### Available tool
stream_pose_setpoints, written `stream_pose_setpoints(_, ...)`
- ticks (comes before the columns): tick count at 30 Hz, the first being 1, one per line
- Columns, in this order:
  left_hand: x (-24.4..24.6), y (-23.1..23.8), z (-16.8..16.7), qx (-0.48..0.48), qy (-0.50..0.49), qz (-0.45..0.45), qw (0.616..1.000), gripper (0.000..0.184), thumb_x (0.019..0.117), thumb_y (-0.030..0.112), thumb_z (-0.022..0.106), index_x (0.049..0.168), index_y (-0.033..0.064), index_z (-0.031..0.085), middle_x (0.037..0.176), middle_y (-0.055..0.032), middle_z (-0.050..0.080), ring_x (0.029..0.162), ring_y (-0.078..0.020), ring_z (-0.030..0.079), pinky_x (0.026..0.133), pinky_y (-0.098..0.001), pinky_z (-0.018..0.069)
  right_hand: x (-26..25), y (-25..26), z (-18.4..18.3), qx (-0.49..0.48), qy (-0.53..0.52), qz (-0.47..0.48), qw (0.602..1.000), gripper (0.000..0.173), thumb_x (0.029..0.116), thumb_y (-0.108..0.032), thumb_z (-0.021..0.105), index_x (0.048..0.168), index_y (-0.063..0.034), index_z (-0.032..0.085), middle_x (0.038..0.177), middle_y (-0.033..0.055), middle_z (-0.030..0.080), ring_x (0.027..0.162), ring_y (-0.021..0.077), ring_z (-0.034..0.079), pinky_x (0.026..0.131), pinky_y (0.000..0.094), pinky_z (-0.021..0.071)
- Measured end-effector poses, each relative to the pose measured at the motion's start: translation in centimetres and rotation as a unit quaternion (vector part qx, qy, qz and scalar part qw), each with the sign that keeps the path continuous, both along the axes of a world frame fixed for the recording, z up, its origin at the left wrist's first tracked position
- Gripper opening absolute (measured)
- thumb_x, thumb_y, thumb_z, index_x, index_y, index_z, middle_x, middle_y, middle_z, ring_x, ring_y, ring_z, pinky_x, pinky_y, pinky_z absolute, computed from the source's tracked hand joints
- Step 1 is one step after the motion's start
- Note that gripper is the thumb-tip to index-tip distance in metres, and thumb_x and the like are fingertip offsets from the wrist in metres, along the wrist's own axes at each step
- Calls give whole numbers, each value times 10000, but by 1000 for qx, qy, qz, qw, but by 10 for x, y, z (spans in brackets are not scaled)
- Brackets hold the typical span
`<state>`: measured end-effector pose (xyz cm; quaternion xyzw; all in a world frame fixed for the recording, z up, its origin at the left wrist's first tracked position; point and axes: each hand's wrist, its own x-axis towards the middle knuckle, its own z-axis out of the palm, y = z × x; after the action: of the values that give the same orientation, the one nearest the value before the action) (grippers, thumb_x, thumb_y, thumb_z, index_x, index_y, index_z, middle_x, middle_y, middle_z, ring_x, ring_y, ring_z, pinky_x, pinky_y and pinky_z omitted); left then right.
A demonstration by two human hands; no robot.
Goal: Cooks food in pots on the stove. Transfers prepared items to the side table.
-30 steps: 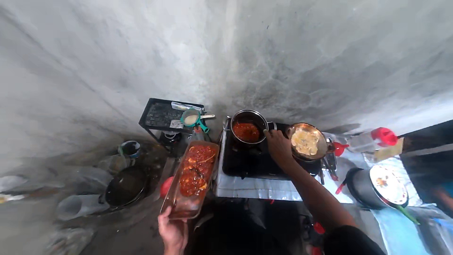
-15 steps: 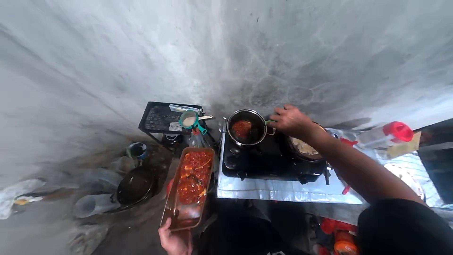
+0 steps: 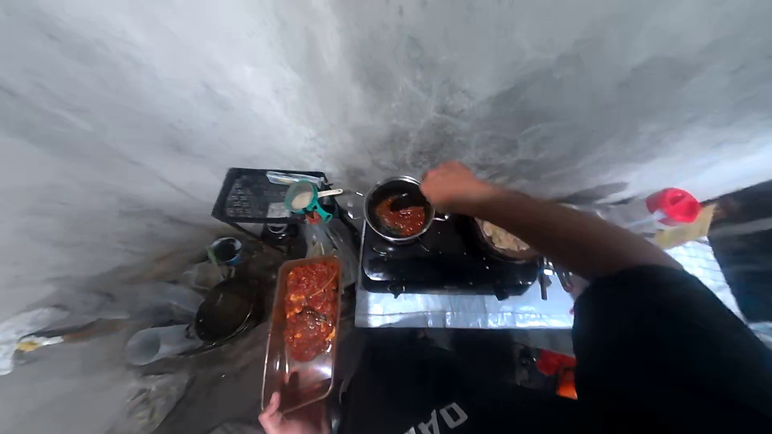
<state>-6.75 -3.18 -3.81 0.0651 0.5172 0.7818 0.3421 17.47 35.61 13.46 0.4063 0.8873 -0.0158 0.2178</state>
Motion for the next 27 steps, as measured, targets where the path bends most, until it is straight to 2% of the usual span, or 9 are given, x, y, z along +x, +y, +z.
stream_pose_setpoints(2,5,4,4,-13,5,6,1000,463,1044,332,207,1059,150,632,955,-2,754,897,-134,734,757,-358,632,-1,7,16,-28,-16,-5,999,92,850,-131,720,861,-45,689,878,176,668,871,403,663,692,627,510)
stream_pose_setpoints(6,7,7,6,-17,5,4,1000,442,1039,329,219,1052,143,620,932,-5,745,872,-137,732,728,-369,634,14,16,33,-20,37,5,999,208,888,-192,692,1079,-151,763,894,143,696,913,379,674,759,627,527)
stream_pose_setpoints(9,4,8,5,-12,-2,0,1000,419,1032,327,242,1074,156,622,946,4,745,895,-129,729,754,-360,631,23,-14,34,7,54,35,998,115,846,-135,711,957,-114,735,842,140,680,837,380,674,682,616,523)
stream_pose_setpoints(10,3,9,5,-12,-5,-1,1000,420,1028,328,247,1076,153,626,948,5,748,896,-129,731,755,-360,633,24,-29,29,11,47,42,998,60,856,-115,705,910,-89,709,845,148,677,823,385,672,668,613,520)
stream_pose_setpoints(12,-1,12,3,-18,-11,0,1000,405,1023,333,261,1081,149,618,948,5,745,890,-134,730,754,-369,632,27,-56,6,39,53,49,997,72,909,-76,655,949,-49,707,919,174,686,858,399,675,676,593,532)
stream_pose_setpoints(15,-6,14,3,-22,-17,0,1000,394,1018,338,279,1100,138,608,946,-8,742,884,-141,729,744,-376,632,33,-72,-28,96,70,58,991,234,976,-24,595,1185,-43,698,1117,180,674,1018,392,667,658,510,568)
stream_pose_setpoints(18,-10,15,-1,-19,-15,-6,1000,392,1019,339,299,1084,135,627,928,-19,750,846,-145,737,705,-366,635,38,-69,-48,146,94,35,984,338,972,-3,594,1293,-82,667,1141,158,675,1022,371,673,608,469,565)
stream_pose_setpoints(23,-15,20,2,-22,-9,-20,1000,364,1014,317,316,1042,141,634,911,-4,745,840,-134,734,713,-351,635,34,-54,-74,205,153,-16,967,381,980,-22,600,1342,-130,651,1122,146,670,996,360,677,570,445,562)
stream_pose_setpoints(27,-15,22,5,-18,-22,-24,999,363,1008,306,312,1029,141,634,897,-8,745,832,-130,735,708,-349,635,27,-52,-88,171,155,-2,973,435,977,10,587,1385,-136,626,1159,149,657,1052,360,667,607,452,577)
